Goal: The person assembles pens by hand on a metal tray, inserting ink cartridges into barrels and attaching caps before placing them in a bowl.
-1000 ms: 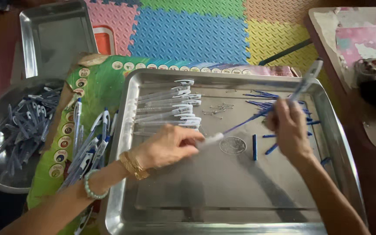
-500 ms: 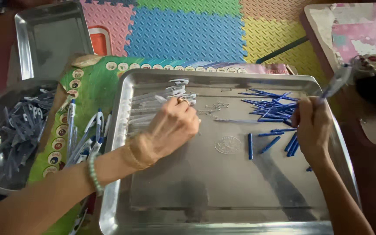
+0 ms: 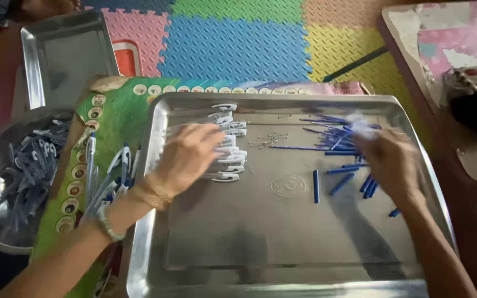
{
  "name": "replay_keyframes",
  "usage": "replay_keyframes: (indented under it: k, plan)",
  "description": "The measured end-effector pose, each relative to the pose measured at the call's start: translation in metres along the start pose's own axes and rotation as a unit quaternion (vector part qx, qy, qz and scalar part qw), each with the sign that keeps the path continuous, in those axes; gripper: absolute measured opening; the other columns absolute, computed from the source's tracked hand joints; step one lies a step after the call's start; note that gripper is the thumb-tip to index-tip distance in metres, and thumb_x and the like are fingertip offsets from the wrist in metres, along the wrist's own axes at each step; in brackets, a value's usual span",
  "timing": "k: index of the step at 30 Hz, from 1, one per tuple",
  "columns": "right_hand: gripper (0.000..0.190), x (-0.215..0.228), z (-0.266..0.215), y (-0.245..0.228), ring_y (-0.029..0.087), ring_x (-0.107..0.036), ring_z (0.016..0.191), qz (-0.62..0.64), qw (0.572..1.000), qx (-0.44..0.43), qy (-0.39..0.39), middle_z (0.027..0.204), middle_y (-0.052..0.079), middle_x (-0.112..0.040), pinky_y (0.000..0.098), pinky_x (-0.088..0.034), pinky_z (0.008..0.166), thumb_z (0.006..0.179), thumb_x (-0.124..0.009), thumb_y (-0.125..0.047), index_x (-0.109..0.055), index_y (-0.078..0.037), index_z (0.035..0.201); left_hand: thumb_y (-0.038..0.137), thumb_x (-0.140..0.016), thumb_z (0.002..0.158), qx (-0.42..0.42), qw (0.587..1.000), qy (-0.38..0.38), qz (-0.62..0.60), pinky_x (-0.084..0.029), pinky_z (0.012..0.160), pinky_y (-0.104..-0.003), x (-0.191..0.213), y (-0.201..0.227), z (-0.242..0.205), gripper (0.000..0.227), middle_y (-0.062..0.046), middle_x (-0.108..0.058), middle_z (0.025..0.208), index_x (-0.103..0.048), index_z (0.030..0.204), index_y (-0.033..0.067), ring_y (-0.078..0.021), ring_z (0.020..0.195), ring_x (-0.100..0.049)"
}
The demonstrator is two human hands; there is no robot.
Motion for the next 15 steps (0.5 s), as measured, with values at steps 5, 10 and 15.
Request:
replay_keyframes:
  k: [5,10,15]
  plan:
    - [0.024,-0.066,0.014,-0.043,0.045,-0.074,0.088,0.024,0.994,0.069,-0.078,0.091,0.02,-0.076,0.0544,-0.059,0.086,0.093,-0.087,-0.028,-0.088,-0.007,0.105,0.032,-0.084,0.096,-0.008,0.998,0.004,0.055,-0.058,0.1,-0.041,-0.084,0.047,0.043,0.017,0.002,-0.074,0.117,-0.079,0.112,0.0284,-0.0232,0.121,-0.071]
    - [0.031,-0.093,0.019,-0.031,0.037,-0.076,0.091,0.069,0.987,0.07,-0.129,0.087,0.01,-0.076,0.0485,-0.058,0.088,0.082,-0.093,-0.041,-0.084,-0.015,0.095,0.039,-0.083,0.097,0.03,0.993,-0.116,-0.007,-0.051,0.092,-0.047,-0.192,0.057,0.094,0.018,-0.007,-0.076,0.107,-0.083,0.103,0.0224,-0.0275,0.106,-0.072]
    - [0.033,-0.097,0.019,-0.019,0.035,-0.075,0.091,0.044,0.982,0.104,-0.151,0.087,0.009,-0.072,0.0469,-0.059,0.085,0.088,-0.089,-0.047,-0.08,-0.015,0.093,0.046,-0.086,0.092,0.021,0.995,-0.091,-0.03,-0.052,0.094,-0.048,-0.176,0.052,0.083,0.021,-0.001,-0.075,0.102,-0.081,0.101,0.0273,-0.0258,0.105,-0.073]
Point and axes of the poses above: each hand's wrist, its own z-axis towards the middle knuckle, its own x-axis out of the back of the hand, y = z × x, the point moved 2 cm from there along z, towards the middle knuckle
